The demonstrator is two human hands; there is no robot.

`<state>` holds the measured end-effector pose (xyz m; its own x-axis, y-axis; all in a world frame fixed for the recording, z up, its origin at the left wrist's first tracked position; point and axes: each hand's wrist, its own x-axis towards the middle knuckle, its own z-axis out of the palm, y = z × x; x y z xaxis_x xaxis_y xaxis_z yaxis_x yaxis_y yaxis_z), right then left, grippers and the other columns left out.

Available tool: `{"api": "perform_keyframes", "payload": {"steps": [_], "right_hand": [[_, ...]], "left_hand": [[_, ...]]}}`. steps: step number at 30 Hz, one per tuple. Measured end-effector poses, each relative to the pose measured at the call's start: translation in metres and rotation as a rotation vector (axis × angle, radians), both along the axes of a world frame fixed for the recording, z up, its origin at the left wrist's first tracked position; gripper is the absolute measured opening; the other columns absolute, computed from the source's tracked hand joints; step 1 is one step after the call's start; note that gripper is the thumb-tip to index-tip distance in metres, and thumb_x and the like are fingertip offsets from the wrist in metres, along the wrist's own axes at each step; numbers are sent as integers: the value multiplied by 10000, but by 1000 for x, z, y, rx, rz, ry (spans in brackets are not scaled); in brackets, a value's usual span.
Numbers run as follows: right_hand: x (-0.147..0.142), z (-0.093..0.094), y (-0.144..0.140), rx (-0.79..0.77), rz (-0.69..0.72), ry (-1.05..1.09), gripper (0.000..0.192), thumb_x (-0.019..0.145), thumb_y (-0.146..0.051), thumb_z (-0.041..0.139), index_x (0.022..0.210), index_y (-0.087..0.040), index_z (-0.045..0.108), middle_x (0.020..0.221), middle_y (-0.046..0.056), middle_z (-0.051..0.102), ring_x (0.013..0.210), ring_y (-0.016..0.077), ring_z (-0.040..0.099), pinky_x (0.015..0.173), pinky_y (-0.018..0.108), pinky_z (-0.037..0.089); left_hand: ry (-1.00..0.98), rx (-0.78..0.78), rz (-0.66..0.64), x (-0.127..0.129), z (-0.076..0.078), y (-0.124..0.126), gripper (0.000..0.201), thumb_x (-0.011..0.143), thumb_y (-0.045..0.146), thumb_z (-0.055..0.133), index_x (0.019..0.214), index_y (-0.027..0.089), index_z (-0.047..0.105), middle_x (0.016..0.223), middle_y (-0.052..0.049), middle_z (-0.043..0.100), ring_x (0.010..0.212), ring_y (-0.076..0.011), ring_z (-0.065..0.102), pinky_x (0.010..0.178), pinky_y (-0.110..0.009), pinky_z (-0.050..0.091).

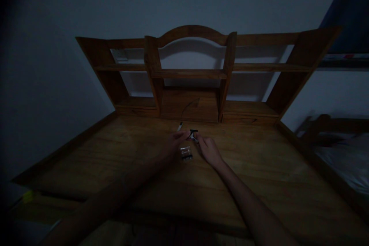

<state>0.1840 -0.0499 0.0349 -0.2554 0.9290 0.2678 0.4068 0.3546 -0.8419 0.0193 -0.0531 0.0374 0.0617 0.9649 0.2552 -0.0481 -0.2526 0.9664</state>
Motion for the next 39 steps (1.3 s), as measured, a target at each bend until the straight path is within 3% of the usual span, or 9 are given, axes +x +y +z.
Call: {"api": "perform_keyframes", "payload": {"steps": [6,21,28,39], "right_hand": [[0,1,0,-4,-23,-18,550,898,-548,299,559,-155,480,507,-12,410,498,122,404,480,233,267],[2,0,0,2,-2,1,515,905,-524,302,582,-165,480,540,-15,431,522,125,421,498,227,281],[0,1,-1,-10,-5,-15,550,899,-548,309,553,-158,484,501,-22,407,490,120,399,487,233,264],[2,-1,0,27,16,-53,528,920,-483,317,663,-129,612,587,13,549,585,165,524,564,236,332]], "left_hand": [[-4,1,15,0,0,0,277,733,453,660,811,193,713,850,-64,688,852,-213,616,827,-337,455],[-47,-30,-13,0,0,-1,322,741,485,646,794,176,718,868,-83,694,859,-224,623,848,-365,453],[-99,-53,-122,1,-3,-2,337,782,463,618,940,179,708,970,-78,689,939,-230,615,878,-348,437],[-78,-70,-94,-1,2,-3,296,739,472,659,843,204,731,958,-86,700,951,-244,623,919,-389,437]]}}
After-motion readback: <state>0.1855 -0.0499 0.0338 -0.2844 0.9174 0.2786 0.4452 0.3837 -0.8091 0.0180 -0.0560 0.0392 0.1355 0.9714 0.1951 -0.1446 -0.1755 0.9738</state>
